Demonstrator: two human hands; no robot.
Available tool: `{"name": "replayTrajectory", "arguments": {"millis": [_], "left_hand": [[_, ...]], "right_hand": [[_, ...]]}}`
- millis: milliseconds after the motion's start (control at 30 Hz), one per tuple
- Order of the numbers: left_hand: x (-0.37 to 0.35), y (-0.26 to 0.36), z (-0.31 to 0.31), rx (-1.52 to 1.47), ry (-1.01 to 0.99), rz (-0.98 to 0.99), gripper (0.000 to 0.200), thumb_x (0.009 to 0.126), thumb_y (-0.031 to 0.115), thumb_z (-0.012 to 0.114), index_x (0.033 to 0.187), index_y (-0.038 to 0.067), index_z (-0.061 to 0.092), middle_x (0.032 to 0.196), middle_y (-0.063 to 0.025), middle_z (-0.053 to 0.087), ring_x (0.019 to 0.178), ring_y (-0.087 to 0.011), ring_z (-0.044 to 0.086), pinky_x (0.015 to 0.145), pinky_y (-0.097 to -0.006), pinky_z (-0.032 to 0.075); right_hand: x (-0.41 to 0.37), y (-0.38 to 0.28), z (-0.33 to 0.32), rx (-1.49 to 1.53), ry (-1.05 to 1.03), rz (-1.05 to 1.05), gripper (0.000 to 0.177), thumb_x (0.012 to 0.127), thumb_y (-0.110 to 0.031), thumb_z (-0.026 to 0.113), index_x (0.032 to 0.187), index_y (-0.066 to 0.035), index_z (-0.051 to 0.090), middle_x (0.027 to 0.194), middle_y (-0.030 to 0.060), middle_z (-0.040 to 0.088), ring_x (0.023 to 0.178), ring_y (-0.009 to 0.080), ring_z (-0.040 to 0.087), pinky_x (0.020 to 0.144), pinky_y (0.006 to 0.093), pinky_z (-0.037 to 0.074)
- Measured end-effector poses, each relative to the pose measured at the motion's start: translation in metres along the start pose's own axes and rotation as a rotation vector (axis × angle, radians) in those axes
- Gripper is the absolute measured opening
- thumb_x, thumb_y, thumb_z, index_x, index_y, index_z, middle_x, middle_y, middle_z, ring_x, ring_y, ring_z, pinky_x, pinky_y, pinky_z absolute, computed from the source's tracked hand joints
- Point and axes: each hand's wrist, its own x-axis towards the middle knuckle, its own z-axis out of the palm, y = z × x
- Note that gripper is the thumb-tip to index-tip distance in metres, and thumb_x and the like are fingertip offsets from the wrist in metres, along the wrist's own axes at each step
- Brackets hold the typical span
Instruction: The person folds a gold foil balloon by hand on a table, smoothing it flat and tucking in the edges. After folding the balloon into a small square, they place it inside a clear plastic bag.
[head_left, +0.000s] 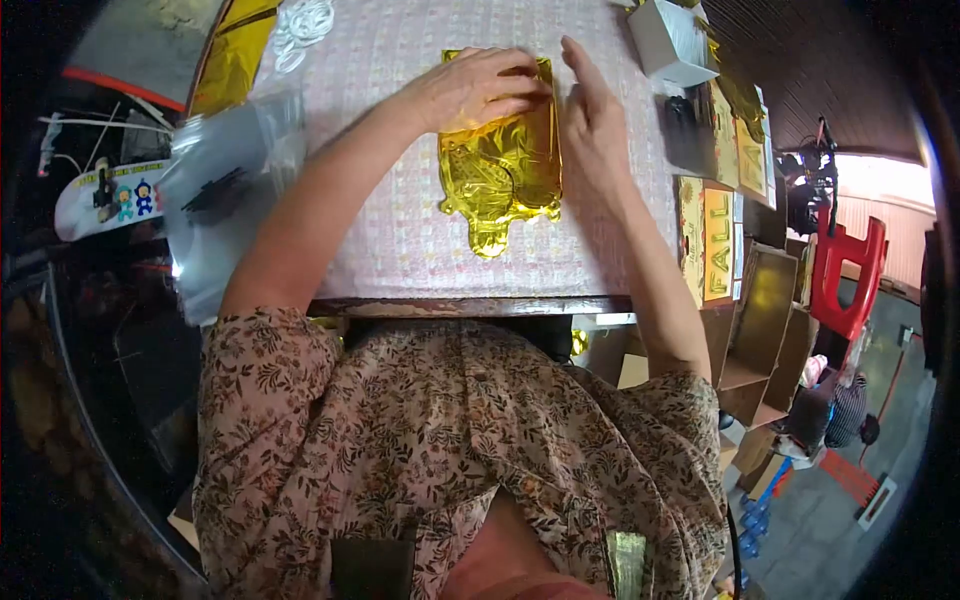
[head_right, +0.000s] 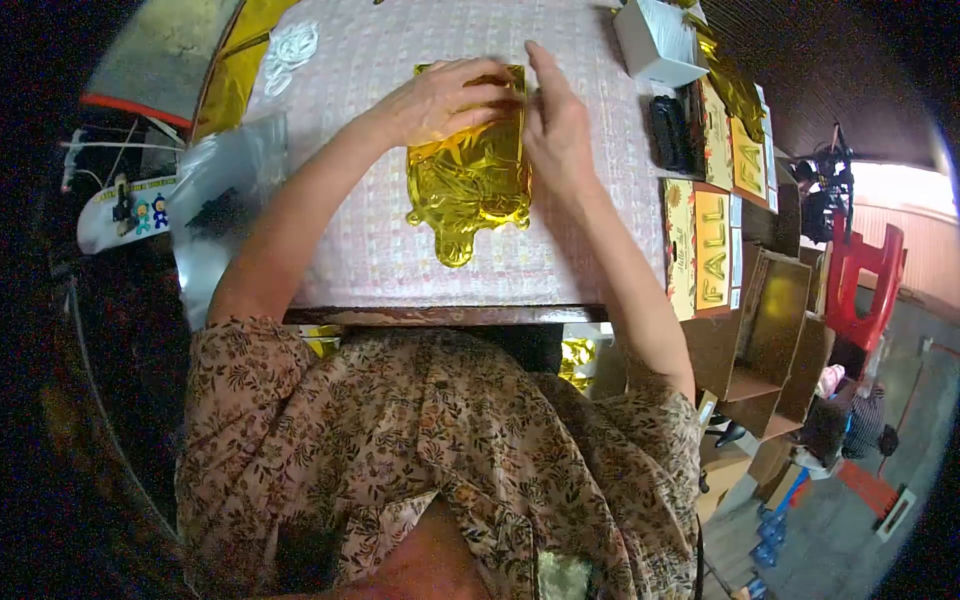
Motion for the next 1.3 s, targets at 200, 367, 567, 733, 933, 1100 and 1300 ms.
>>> {"name": "replayTrajectory", "arguments": {"millis": [200, 367, 567, 733, 933, 1100, 1300], "left_hand": [[-0.001, -0.003, 0.004, -0.027, 0.055, -0.132, 0.040, 0.092, 0.022, 0.065, 0.126, 0.008, 0.052, 0.127, -0.0122, 0.059, 0.122, -0.0318, 0.058, 0.107, -0.0460, 0.044], [0.003, 0.001, -0.017, -0.246, -0.007, -0.298, 0.036, 0.098, 0.026, 0.062, 0.130, 0.010, 0.056, 0.123, -0.0128, 0.067, 0.115, -0.0325, 0.065, 0.104, -0.0436, 0.050], [-0.019, -0.041, -0.030, -0.332, 0.388, -0.653, 0.028, 0.105, 0.028, 0.059, 0.125, 0.012, 0.069, 0.129, -0.0011, 0.071, 0.110, -0.0163, 0.069, 0.097, -0.0328, 0.054], [-0.041, -0.063, -0.022, -0.204, 0.252, -0.517, 0.029, 0.106, 0.027, 0.057, 0.127, 0.011, 0.069, 0.133, -0.0034, 0.069, 0.114, -0.0202, 0.068, 0.099, -0.0319, 0.053], [-0.039, -0.048, -0.034, -0.142, 0.282, -0.408, 0.023, 0.092, 0.021, 0.071, 0.103, 0.002, 0.075, 0.111, -0.0159, 0.070, 0.106, -0.0355, 0.067, 0.091, -0.0410, 0.053], [-0.019, -0.034, -0.028, -0.132, 0.342, -0.379, 0.023, 0.094, 0.019, 0.067, 0.107, 0.003, 0.075, 0.115, -0.0177, 0.070, 0.112, -0.0358, 0.065, 0.096, -0.0420, 0.052], [-0.020, -0.010, 0.004, 0.139, -0.174, -0.274, 0.058, 0.112, 0.050, 0.020, 0.165, 0.026, 0.026, 0.170, -0.0026, 0.027, 0.157, -0.0200, 0.022, 0.130, -0.0472, 0.008]], "right_hand": [[-0.008, -0.051, 0.021, 0.217, -0.116, 0.093, 0.057, 0.107, -0.009, 0.046, 0.159, 0.002, 0.027, 0.144, 0.0298, 0.055, 0.132, 0.0391, 0.058, 0.109, 0.0407, 0.046], [-0.008, -0.049, 0.028, 0.125, -0.146, 0.089, 0.055, 0.109, -0.015, 0.045, 0.158, 0.001, 0.026, 0.141, 0.0314, 0.055, 0.128, 0.0447, 0.058, 0.106, 0.0433, 0.049], [-0.012, -0.023, 0.046, -0.105, -0.034, -0.114, 0.048, 0.107, -0.012, 0.047, 0.152, 0.001, 0.037, 0.153, 0.0304, 0.044, 0.131, 0.0475, 0.054, 0.109, 0.0469, 0.047], [-0.013, -0.029, 0.046, -0.108, -0.108, -0.093, 0.042, 0.107, -0.013, 0.049, 0.146, 0.002, 0.047, 0.154, 0.0277, 0.044, 0.135, 0.0450, 0.051, 0.112, 0.0456, 0.044], [-0.014, -0.026, 0.051, -0.245, -0.126, -0.203, 0.038, 0.107, -0.017, 0.051, 0.139, 0.002, 0.056, 0.148, 0.0262, 0.051, 0.137, 0.0431, 0.050, 0.114, 0.0452, 0.042], [-0.014, -0.029, 0.053, -0.265, -0.116, -0.201, 0.038, 0.106, -0.017, 0.051, 0.139, 0.001, 0.056, 0.148, 0.0255, 0.051, 0.136, 0.0430, 0.049, 0.114, 0.0456, 0.043], [-0.013, -0.027, 0.055, -0.248, -0.151, -0.201, 0.038, 0.105, -0.015, 0.053, 0.139, 0.001, 0.052, 0.144, 0.0255, 0.052, 0.136, 0.0441, 0.048, 0.114, 0.0469, 0.042]]}}
